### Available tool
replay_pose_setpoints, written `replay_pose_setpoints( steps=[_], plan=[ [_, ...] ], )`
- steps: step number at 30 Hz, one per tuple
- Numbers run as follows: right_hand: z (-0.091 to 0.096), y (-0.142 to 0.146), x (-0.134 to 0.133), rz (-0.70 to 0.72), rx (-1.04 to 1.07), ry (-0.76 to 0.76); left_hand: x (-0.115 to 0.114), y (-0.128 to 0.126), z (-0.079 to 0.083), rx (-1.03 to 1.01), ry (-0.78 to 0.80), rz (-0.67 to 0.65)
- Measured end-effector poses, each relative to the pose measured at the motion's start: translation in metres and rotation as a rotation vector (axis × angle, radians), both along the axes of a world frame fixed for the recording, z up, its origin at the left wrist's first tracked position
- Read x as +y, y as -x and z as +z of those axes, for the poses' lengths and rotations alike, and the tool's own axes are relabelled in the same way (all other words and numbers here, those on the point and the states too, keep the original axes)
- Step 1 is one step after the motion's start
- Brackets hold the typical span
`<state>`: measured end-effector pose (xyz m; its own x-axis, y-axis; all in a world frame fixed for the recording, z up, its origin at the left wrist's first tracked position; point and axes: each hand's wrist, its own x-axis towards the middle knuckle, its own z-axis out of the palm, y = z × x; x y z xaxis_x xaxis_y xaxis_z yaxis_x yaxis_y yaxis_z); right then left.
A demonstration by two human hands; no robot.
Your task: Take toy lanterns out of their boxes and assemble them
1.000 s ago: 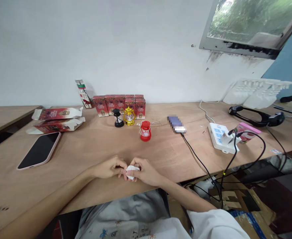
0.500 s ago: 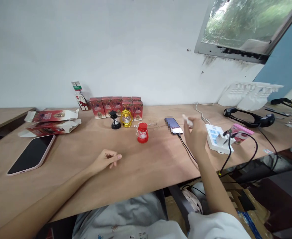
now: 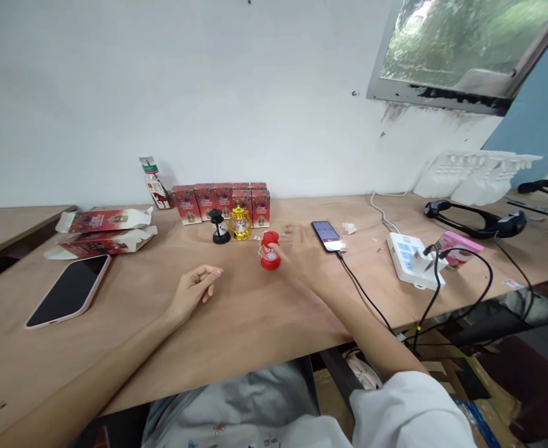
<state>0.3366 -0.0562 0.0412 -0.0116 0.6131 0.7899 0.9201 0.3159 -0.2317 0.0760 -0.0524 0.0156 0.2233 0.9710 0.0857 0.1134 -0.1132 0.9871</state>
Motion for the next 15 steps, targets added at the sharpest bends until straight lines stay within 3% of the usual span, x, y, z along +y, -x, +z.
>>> replay_pose_setpoints(
  steps=[4, 6, 8, 10, 12, 15],
  plan=[
    [0.013, 0.040, 0.002, 0.004, -0.150, 0.292, 0.002, 0.001, 0.000, -0.065, -0.029, 0.001],
    [0.014, 0.048, 0.004, -0.024, -0.182, 0.445, 0.004, 0.001, -0.002, -0.121, -0.034, -0.029],
    [0.010, 0.052, 0.006, -0.023, -0.168, 0.506, 0.006, 0.001, -0.004, -0.168, -0.012, -0.049],
    [0.004, 0.054, 0.005, 0.038, -0.067, 0.446, 0.008, 0.001, -0.006, -0.184, 0.010, -0.032],
    [-0.004, 0.058, 0.002, 0.158, 0.109, 0.293, 0.009, 0.001, -0.007, -0.186, 0.020, -0.008],
    [-0.013, 0.069, -0.007, 0.364, 0.343, 0.093, 0.007, 0.000, -0.008, -0.208, 0.016, -0.082]
  ],
)
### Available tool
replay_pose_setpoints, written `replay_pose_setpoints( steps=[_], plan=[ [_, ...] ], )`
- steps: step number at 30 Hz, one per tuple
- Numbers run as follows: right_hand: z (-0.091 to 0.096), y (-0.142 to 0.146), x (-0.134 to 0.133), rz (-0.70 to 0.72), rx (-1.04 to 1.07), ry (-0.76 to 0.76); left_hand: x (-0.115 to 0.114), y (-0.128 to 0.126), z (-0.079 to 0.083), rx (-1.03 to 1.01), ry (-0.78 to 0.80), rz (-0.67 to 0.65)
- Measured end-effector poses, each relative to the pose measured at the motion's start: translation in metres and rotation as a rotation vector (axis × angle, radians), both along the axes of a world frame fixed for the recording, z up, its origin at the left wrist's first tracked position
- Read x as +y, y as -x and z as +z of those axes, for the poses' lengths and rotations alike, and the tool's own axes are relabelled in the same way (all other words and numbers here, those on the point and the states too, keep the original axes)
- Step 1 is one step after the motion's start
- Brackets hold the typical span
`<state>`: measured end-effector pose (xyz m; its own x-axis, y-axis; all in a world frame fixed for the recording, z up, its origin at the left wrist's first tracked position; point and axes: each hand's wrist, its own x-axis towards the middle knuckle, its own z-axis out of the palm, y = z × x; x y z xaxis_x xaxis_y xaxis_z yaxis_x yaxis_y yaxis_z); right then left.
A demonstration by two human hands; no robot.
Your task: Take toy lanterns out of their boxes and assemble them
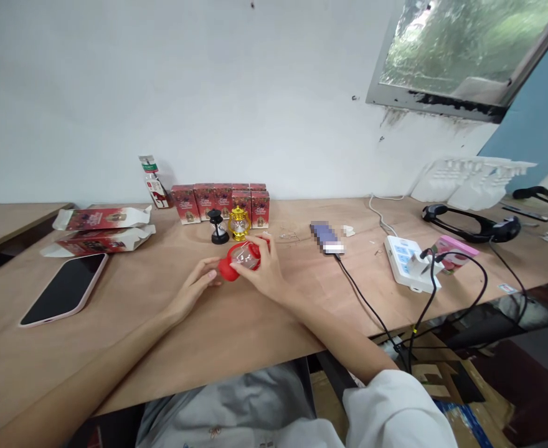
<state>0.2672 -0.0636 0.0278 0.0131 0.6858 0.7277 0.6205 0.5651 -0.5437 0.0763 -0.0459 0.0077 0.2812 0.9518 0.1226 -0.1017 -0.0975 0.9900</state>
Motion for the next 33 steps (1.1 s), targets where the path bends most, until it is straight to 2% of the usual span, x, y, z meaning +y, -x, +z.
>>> replay_pose_setpoints(
  steps=[3, 5, 9, 12, 15, 19, 22, 25, 33],
  plan=[
    [-0.007, 0.012, -0.009, 0.142, 0.097, -0.051, -0.007, -0.004, 0.001, -0.043, -0.003, -0.134],
    [-0.010, 0.017, -0.013, 0.194, 0.105, -0.053, -0.011, -0.006, 0.003, -0.041, 0.016, -0.160],
    [-0.017, 0.015, -0.011, 0.166, 0.105, 0.012, -0.012, -0.007, 0.008, 0.013, -0.002, -0.024],
    [-0.019, 0.010, -0.005, 0.062, 0.169, 0.010, -0.008, -0.005, 0.009, 0.024, -0.066, 0.106],
    [-0.017, 0.004, -0.002, 0.004, 0.137, 0.044, -0.003, -0.004, 0.006, 0.041, -0.103, 0.160],
    [-0.015, 0.004, -0.005, 0.135, 0.085, 0.182, 0.001, -0.003, -0.001, 0.069, -0.138, 0.252],
    [-0.019, 0.008, -0.009, 0.259, 0.067, 0.232, 0.003, -0.003, -0.003, 0.080, -0.154, 0.348],
    [-0.025, 0.010, -0.011, 0.315, 0.109, 0.270, 0.003, -0.004, -0.003, 0.083, -0.177, 0.361],
    [-0.030, 0.006, -0.002, 0.276, 0.412, 0.371, 0.002, -0.002, 0.000, 0.036, -0.076, 0.328]
  ],
)
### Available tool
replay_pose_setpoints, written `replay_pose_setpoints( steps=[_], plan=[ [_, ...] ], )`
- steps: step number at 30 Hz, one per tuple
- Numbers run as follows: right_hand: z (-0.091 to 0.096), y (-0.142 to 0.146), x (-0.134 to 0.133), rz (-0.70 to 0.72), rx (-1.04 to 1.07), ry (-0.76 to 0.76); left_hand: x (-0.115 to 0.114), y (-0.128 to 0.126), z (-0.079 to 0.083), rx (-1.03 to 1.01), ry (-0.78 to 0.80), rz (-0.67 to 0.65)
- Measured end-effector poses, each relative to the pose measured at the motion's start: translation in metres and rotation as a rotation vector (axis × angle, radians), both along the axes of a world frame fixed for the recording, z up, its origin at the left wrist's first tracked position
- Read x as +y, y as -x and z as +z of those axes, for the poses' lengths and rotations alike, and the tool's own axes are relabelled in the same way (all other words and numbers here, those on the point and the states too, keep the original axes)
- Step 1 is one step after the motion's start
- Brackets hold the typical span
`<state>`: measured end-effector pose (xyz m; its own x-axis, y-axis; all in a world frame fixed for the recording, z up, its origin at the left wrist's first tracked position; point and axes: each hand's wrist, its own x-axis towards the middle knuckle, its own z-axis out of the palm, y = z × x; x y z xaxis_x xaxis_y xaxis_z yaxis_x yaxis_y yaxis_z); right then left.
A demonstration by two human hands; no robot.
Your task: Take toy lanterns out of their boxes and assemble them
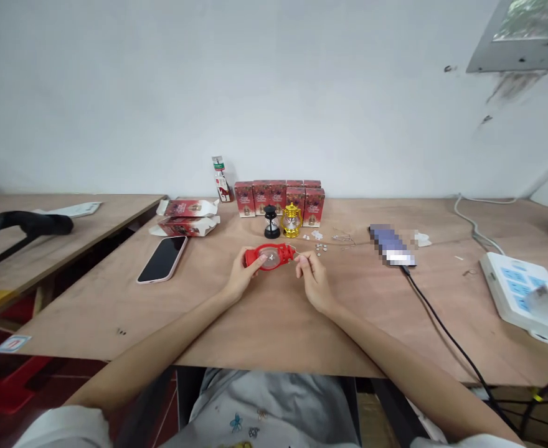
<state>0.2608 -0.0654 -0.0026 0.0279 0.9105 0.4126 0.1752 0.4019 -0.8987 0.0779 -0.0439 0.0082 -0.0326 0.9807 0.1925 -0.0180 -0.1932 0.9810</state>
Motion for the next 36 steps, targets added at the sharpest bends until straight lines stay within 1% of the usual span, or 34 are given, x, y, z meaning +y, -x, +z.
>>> replay_pose_setpoints(
  steps=[4, 7, 9, 11, 14, 16, 18, 22, 25, 26, 28, 29, 31, 33, 34, 36],
  plan=[
    [-0.003, -0.004, 0.009, 0.048, 0.297, 0.086, 0.000, 0.002, 0.000, -0.034, 0.048, -0.054],
    [-0.001, -0.011, 0.014, 0.173, 0.453, 0.203, 0.002, 0.004, -0.002, -0.073, 0.089, -0.096],
    [0.001, -0.016, 0.016, 0.265, 0.515, 0.296, 0.003, 0.006, -0.003, -0.095, 0.112, -0.149],
    [0.002, -0.019, 0.017, 0.318, 0.553, 0.380, 0.002, 0.006, -0.003, -0.107, 0.122, -0.237],
    [-0.002, -0.020, 0.018, 0.352, 0.560, 0.483, -0.001, 0.004, -0.002, -0.076, 0.112, -0.362],
    [-0.007, -0.019, 0.018, 0.357, 0.567, 0.519, -0.003, 0.001, -0.002, -0.048, 0.099, -0.389],
    [-0.011, -0.019, 0.020, 0.357, 0.578, 0.509, -0.003, -0.001, -0.003, -0.041, 0.097, -0.362],
    [-0.015, -0.020, 0.024, 0.397, 0.527, 0.459, 0.000, -0.003, -0.004, -0.065, 0.125, -0.249],
    [-0.010, -0.016, 0.023, 0.411, 0.488, 0.420, 0.003, -0.003, -0.003, -0.126, 0.173, -0.189],
    [-0.007, -0.014, 0.021, 0.408, 0.491, 0.411, 0.004, -0.002, -0.002, -0.160, 0.191, -0.148],
    [-0.002, -0.010, 0.018, 0.414, 0.513, 0.423, 0.008, 0.001, -0.001, -0.277, 0.222, -0.019],
    [0.000, -0.008, 0.017, 0.422, 0.523, 0.438, 0.011, 0.004, 0.000, -0.317, 0.218, 0.012],
    [0.002, -0.005, 0.014, 0.448, 0.510, 0.451, 0.018, 0.011, 0.002, -0.365, 0.214, 0.032],
    [0.004, -0.003, 0.011, 0.452, 0.440, 0.420, 0.024, 0.018, 0.005, -0.453, 0.252, 0.090],
    [0.004, -0.002, 0.010, 0.445, 0.373, 0.387, 0.026, 0.021, 0.006, -0.496, 0.281, 0.108],
    [0.006, 0.000, 0.007, 0.429, 0.173, 0.300, 0.027, 0.025, 0.009, -0.551, 0.321, 0.098]
  ],
)
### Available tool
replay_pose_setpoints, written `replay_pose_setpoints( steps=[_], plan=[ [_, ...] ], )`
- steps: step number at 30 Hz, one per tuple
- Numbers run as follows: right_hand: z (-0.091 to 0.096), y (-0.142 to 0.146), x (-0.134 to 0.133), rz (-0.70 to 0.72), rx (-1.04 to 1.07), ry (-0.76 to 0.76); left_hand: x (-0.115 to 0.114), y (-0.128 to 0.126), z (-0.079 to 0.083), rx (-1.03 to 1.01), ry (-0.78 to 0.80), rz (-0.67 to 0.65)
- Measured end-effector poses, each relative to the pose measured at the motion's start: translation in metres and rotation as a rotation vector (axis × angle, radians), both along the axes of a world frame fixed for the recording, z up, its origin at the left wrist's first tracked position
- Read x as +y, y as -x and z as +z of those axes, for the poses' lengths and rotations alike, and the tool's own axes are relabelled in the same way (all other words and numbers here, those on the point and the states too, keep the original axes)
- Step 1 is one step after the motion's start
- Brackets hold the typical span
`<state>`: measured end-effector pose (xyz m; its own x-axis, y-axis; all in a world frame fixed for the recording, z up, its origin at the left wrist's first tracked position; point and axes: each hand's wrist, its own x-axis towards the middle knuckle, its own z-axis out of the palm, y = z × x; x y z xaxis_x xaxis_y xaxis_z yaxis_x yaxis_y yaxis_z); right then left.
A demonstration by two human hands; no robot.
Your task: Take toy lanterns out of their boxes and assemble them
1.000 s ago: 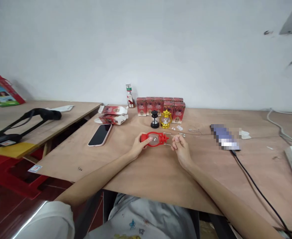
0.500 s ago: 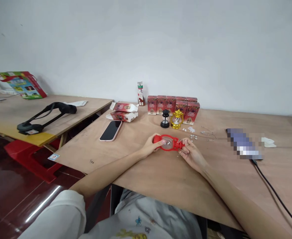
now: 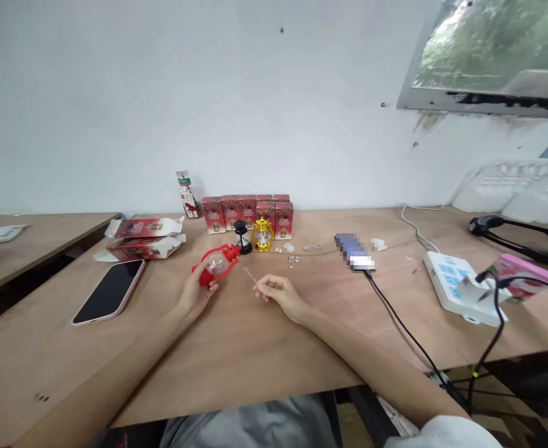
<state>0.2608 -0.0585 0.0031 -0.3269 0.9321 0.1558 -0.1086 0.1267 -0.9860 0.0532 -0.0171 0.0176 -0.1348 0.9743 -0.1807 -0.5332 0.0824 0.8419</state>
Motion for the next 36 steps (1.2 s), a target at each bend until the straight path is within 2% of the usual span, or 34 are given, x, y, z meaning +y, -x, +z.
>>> replay_pose_setpoints(
  steps=[4, 7, 10, 14, 20, 23, 27, 30, 33, 34, 36],
  plan=[
    [-0.001, 0.005, -0.007, -0.002, -0.441, -0.343, -0.003, 0.000, 0.004, -0.025, 0.006, -0.024],
    [-0.005, 0.007, -0.008, -0.057, -0.655, -0.605, -0.004, 0.000, 0.003, -0.017, 0.007, -0.046],
    [-0.009, 0.004, -0.004, -0.187, -0.778, -0.715, -0.003, 0.003, 0.002, -0.042, 0.000, -0.089],
    [-0.007, -0.015, 0.012, -0.426, -0.928, -0.729, -0.003, 0.003, 0.003, -0.073, 0.028, -0.082],
    [-0.002, -0.070, 0.043, -0.747, -1.068, -0.712, -0.006, -0.001, 0.007, -0.066, 0.025, -0.058],
    [-0.005, -0.091, 0.056, -0.878, -1.104, -0.585, -0.007, -0.002, 0.006, -0.019, -0.008, -0.081],
    [-0.008, -0.103, 0.065, -0.886, -1.190, -0.397, -0.008, -0.004, 0.004, 0.033, -0.039, -0.072],
    [-0.011, -0.105, 0.069, -0.878, -1.235, -0.348, -0.006, -0.005, 0.004, 0.066, -0.079, -0.013],
    [-0.013, -0.102, 0.069, -0.896, -1.181, -0.468, -0.008, -0.005, 0.005, 0.178, -0.239, 0.092],
    [-0.014, -0.099, 0.068, -0.898, -1.135, -0.538, -0.010, -0.005, 0.006, 0.293, -0.347, 0.133],
    [-0.013, -0.088, 0.062, -0.900, -1.003, -0.664, -0.017, -0.004, 0.008, 0.660, -0.601, 0.225]
  ],
)
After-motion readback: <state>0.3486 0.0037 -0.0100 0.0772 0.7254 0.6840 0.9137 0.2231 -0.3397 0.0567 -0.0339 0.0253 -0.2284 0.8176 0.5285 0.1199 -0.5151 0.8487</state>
